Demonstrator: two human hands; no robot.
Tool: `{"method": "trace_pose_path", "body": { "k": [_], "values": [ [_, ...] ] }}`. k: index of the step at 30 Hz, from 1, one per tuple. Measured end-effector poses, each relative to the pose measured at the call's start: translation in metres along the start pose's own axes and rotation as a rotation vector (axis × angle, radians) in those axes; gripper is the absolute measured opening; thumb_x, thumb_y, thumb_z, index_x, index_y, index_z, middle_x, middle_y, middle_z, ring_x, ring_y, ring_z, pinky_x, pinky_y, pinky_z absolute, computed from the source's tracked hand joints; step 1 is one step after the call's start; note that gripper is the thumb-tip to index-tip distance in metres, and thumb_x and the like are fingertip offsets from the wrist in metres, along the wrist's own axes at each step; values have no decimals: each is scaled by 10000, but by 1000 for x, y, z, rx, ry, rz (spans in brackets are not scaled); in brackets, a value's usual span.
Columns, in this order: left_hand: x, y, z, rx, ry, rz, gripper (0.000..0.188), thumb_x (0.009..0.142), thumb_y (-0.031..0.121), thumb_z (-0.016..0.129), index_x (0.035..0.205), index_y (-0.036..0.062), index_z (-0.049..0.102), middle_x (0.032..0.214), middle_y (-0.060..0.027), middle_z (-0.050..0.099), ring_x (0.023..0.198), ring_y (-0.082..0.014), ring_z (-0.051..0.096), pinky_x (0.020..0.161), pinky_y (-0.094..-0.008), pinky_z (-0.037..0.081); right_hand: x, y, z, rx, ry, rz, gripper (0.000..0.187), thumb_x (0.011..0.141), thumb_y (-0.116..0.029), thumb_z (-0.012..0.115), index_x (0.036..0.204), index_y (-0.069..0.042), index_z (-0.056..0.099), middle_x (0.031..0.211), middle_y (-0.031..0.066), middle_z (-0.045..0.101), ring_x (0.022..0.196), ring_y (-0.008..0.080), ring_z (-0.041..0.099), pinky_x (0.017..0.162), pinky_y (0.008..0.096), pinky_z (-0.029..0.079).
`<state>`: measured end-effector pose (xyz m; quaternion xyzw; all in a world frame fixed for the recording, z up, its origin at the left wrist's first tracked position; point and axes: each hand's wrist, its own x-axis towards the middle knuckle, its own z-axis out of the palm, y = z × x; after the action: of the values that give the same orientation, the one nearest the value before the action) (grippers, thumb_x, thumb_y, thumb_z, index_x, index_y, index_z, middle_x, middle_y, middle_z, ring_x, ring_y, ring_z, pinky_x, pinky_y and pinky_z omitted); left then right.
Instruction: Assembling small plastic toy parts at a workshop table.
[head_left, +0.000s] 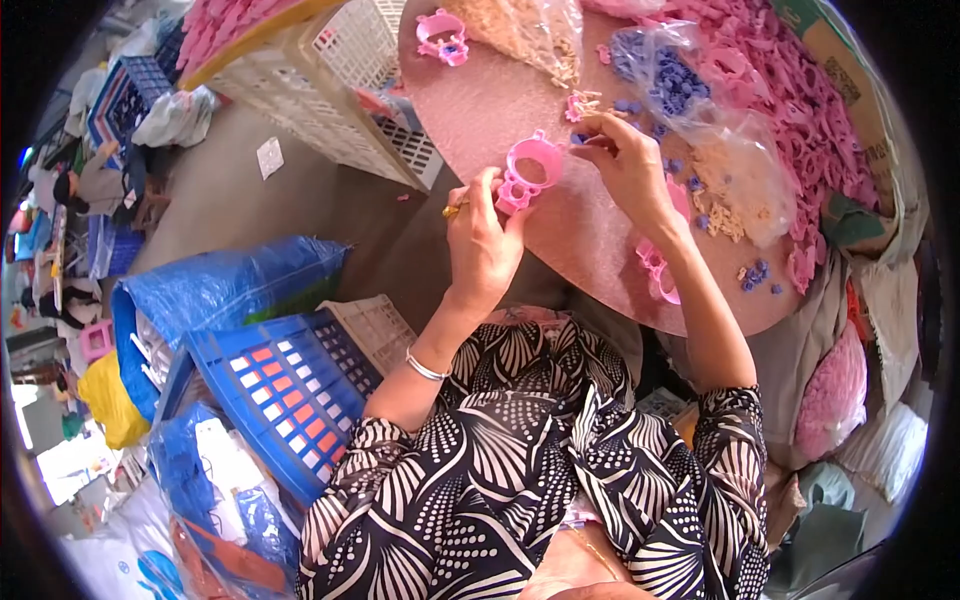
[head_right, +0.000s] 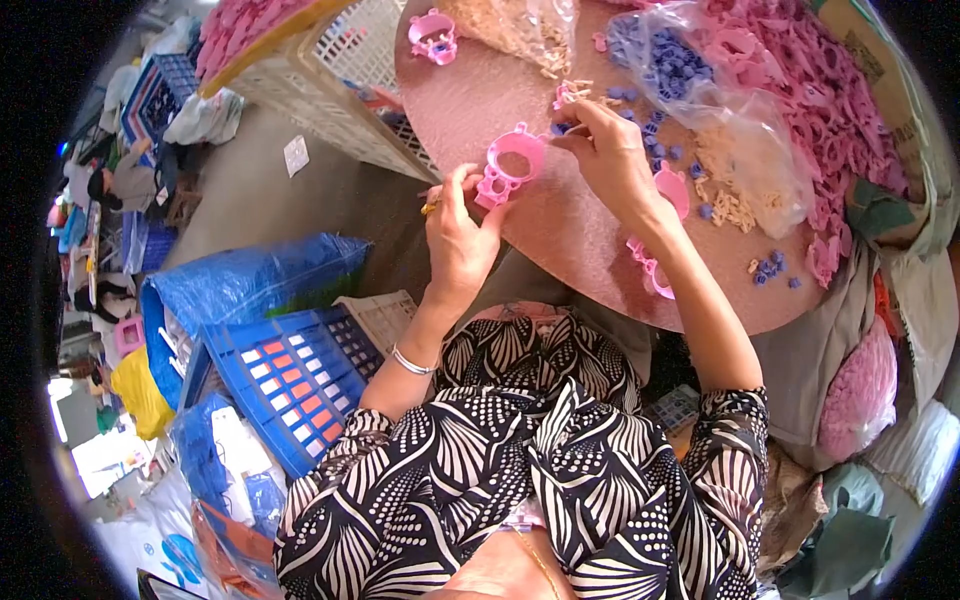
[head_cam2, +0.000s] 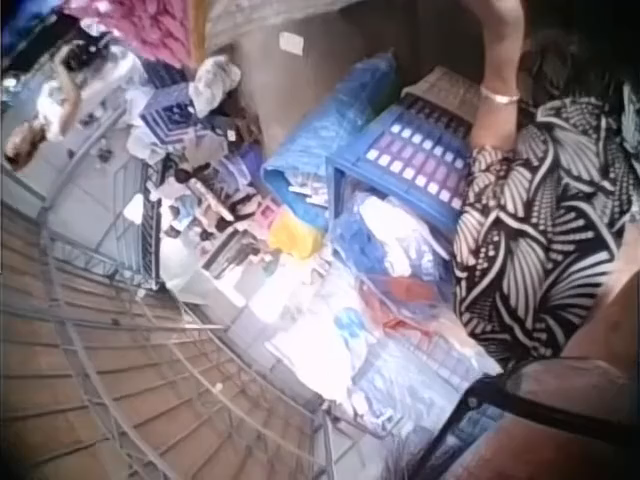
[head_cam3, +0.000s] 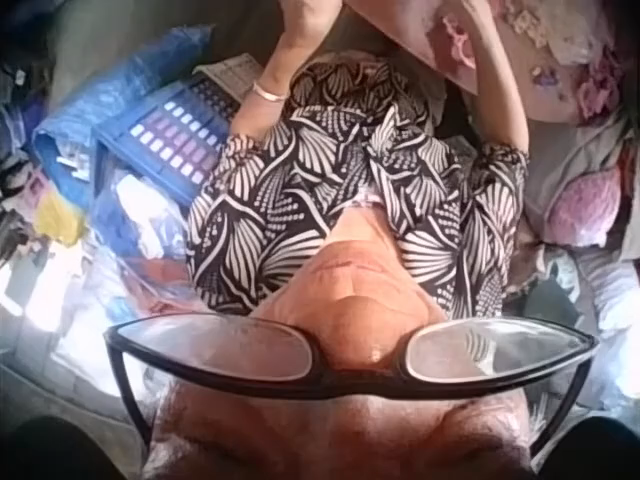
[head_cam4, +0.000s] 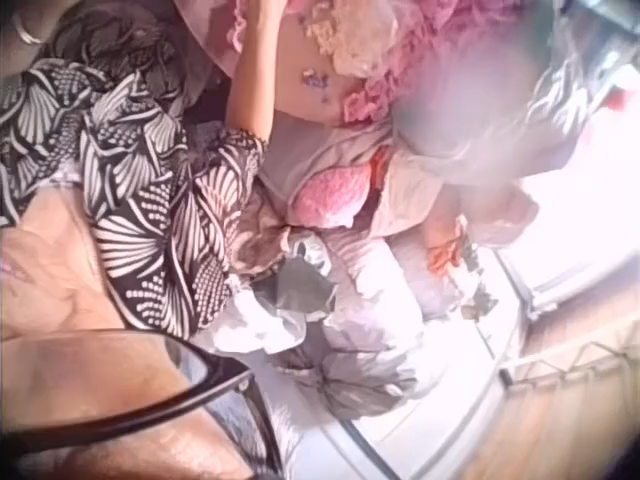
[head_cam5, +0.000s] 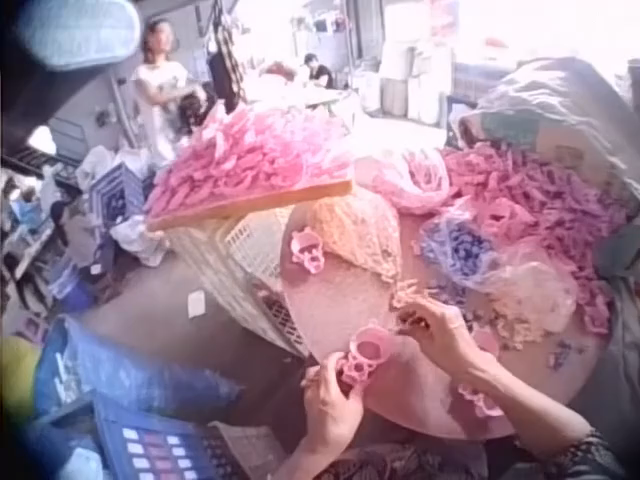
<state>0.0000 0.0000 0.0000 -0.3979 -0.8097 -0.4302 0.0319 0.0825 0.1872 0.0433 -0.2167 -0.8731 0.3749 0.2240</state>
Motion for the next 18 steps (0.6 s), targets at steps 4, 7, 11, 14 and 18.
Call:
{"method": "trace_pose_path", "body": {
  "k": [4, 7, 11, 14, 18],
  "values": [
    [0, 7, -3, -210, 83, -55, 536, 728, 37, 795, 1176, 26, 502, 968, -146, 677, 852, -253, 673, 742, -343, 536, -11, -25, 5, 67, -157, -184, 184, 784, -43, 717, 963, -39, 677, 976, 79, 680, 859, 229, 642, 774, 340, 505],
    [-2, 5, -2, -326, 93, -76, 526, 738, 53, 794, 1174, 19, 502, 982, -162, 675, 795, -227, 682, 686, -318, 549, -13, -36, 13, -163, -141, -482, 241, 706, -91, 761, 939, -77, 698, 961, 36, 667, 935, 236, 598, 872, 364, 442],
    [-4, 12, -2, -325, 121, -42, 502, 747, 63, 790, 1165, 18, 516, 1008, -165, 673, 843, -236, 686, 728, -328, 556, -17, -45, 9, -271, -198, -464, 264, 677, -128, 766, 934, -101, 710, 1034, 24, 635, 1025, 238, 548, 921, 386, 381],
    [-6, 11, -2, -326, 129, -11, 472, 753, 50, 776, 1153, 13, 528, 1011, -163, 673, 870, -237, 685, 743, -333, 556, -21, -51, 4, -332, -216, -451, 279, 669, -137, 768, 942, -109, 713, 1057, 27, 620, 1046, 238, 536, 916, 386, 375],
    [-9, 13, -4, -369, 96, 0, 410, 829, 75, 697, 1180, -6, 501, 989, -171, 638, 881, -315, 653, 757, -385, 524, -26, -60, -2, -309, -139, -426, 305, 671, -156, 773, 967, -113, 713, 1036, 30, 622, 1032, 238, 541, 898, 383, 377]
  ]
}}
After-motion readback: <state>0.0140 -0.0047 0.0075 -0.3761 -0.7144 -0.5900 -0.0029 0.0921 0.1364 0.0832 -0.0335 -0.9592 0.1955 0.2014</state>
